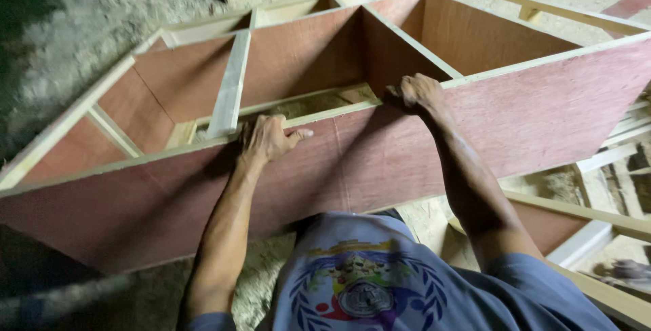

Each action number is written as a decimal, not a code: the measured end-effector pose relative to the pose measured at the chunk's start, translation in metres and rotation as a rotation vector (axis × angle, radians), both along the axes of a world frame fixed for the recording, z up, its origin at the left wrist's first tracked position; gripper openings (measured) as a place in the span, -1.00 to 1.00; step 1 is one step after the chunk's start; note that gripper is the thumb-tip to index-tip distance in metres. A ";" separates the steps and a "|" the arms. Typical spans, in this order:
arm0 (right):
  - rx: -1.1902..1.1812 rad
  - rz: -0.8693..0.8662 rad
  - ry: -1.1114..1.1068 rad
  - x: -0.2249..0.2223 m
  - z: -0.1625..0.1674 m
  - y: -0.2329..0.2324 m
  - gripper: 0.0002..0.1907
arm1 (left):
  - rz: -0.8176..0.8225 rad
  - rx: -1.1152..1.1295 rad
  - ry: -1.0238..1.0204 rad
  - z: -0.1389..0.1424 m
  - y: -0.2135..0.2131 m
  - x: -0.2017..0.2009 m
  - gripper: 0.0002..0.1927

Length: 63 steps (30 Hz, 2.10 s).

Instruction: The person assembles a wooden cabinet by hammering nails into wooden strips and attaching them to a larger cabinet frame. They use a hammer to secure the pieces and adjust the cabinet's position during the process.

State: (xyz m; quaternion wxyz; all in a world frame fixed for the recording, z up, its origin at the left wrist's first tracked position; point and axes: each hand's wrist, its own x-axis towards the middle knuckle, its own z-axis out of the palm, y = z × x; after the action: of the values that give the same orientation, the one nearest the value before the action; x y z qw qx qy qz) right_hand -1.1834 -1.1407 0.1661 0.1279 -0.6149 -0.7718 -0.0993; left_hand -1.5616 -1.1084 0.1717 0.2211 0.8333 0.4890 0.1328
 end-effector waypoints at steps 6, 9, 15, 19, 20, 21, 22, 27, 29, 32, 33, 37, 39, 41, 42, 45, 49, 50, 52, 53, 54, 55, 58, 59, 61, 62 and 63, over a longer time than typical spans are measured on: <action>-0.142 0.015 0.080 0.001 -0.053 -0.065 -0.48 | 0.001 -0.124 -0.027 -0.057 -0.063 0.009 -0.28; -0.548 -0.112 0.138 0.005 -0.100 -0.110 -0.49 | 0.030 -0.192 0.060 -0.107 -0.122 0.013 -0.24; -0.555 0.408 0.059 -0.019 -0.183 -0.202 -0.65 | 0.146 -0.608 0.063 -0.205 -0.230 0.026 -0.46; -0.676 0.366 0.068 -0.034 -0.215 -0.237 -0.68 | 0.152 -0.652 0.153 -0.255 -0.277 0.029 -0.37; -0.719 0.327 0.070 -0.035 -0.223 -0.247 -0.68 | 0.137 -0.630 0.180 -0.267 -0.288 0.029 -0.37; -0.774 0.286 0.078 -0.038 -0.233 -0.261 -0.68 | 0.119 -0.619 0.211 -0.282 -0.300 0.027 -0.36; -0.813 0.263 0.070 -0.042 -0.246 -0.277 -0.68 | 0.078 -0.581 0.199 -0.296 -0.311 0.024 -0.39; -0.820 0.256 0.013 -0.068 -0.319 -0.318 -0.69 | 0.151 -0.746 0.200 -0.373 -0.348 0.002 -0.52; -0.757 0.255 -0.022 -0.073 -0.348 -0.328 -0.69 | 0.087 -0.639 0.184 -0.399 -0.354 -0.007 -0.58; -0.631 0.246 -0.088 -0.076 -0.373 -0.340 -0.70 | 0.004 -0.600 0.235 -0.416 -0.359 -0.020 -0.52; -0.600 0.237 -0.106 -0.073 -0.369 -0.341 -0.70 | 0.011 -0.649 0.250 -0.408 -0.359 -0.019 -0.50; -0.554 0.201 -0.176 -0.066 -0.348 -0.341 -0.70 | 0.022 -0.612 0.222 -0.375 -0.343 -0.022 -0.51; -0.568 0.071 -0.178 -0.073 -0.325 -0.340 -0.62 | 0.018 -0.617 0.222 -0.345 -0.335 -0.023 -0.53; -0.700 0.098 -0.131 -0.075 -0.297 -0.333 -0.65 | 0.025 -0.678 0.246 -0.313 -0.327 -0.023 -0.54; -0.758 0.112 -0.107 -0.077 -0.282 -0.324 -0.53 | 0.023 -0.675 0.249 -0.297 -0.322 -0.024 -0.54; -0.843 -0.144 0.013 -0.086 -0.238 -0.304 -0.61 | 0.005 -0.649 0.255 -0.252 -0.304 -0.028 -0.55; -0.790 -0.211 0.097 -0.101 -0.177 -0.277 -0.57 | -0.052 -0.524 0.202 -0.201 -0.269 -0.037 -0.51; -0.777 -0.231 0.109 -0.109 -0.162 -0.270 -0.55 | -0.060 -0.485 0.190 -0.190 -0.262 -0.044 -0.50; -0.758 -0.282 0.132 -0.121 -0.138 -0.262 -0.50 | -0.092 -0.480 0.205 -0.173 -0.248 -0.052 -0.47; -0.745 -0.299 0.134 -0.126 -0.128 -0.256 -0.47 | -0.099 -0.471 0.204 -0.167 -0.240 -0.055 -0.46; -0.732 -0.311 0.143 -0.130 -0.119 -0.251 -0.44 | -0.072 -0.535 0.204 -0.162 -0.235 -0.059 -0.47; -0.715 -0.310 0.138 -0.130 -0.114 -0.247 -0.41 | -0.049 -0.601 0.200 -0.158 -0.230 -0.058 -0.47; -0.506 -0.119 0.086 -0.120 -0.115 -0.240 -0.42 | -0.110 -0.528 0.157 -0.161 -0.224 -0.050 -0.42; -0.393 0.002 0.051 -0.116 -0.119 -0.240 -0.44 | -0.151 -0.471 0.141 -0.163 -0.227 -0.046 -0.39; -0.330 0.140 -0.060 -0.111 -0.140 -0.261 -0.49 | -0.158 -0.494 0.223 -0.169 -0.236 -0.039 -0.43; -0.338 0.158 -0.147 -0.109 -0.150 -0.261 -0.52 | -0.158 -0.479 0.261 -0.174 -0.240 -0.037 -0.45; -0.338 0.177 -0.239 -0.104 -0.152 -0.258 -0.55 | -0.127 -0.513 0.249 -0.173 -0.243 -0.033 -0.44</action>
State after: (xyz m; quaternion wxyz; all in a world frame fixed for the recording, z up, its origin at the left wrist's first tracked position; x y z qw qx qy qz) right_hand -1.2876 -1.3989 0.0140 -0.0612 -0.5414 -0.8380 -0.0291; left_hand -1.5950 -1.3512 -0.0008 0.3708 0.7889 0.4769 -0.1124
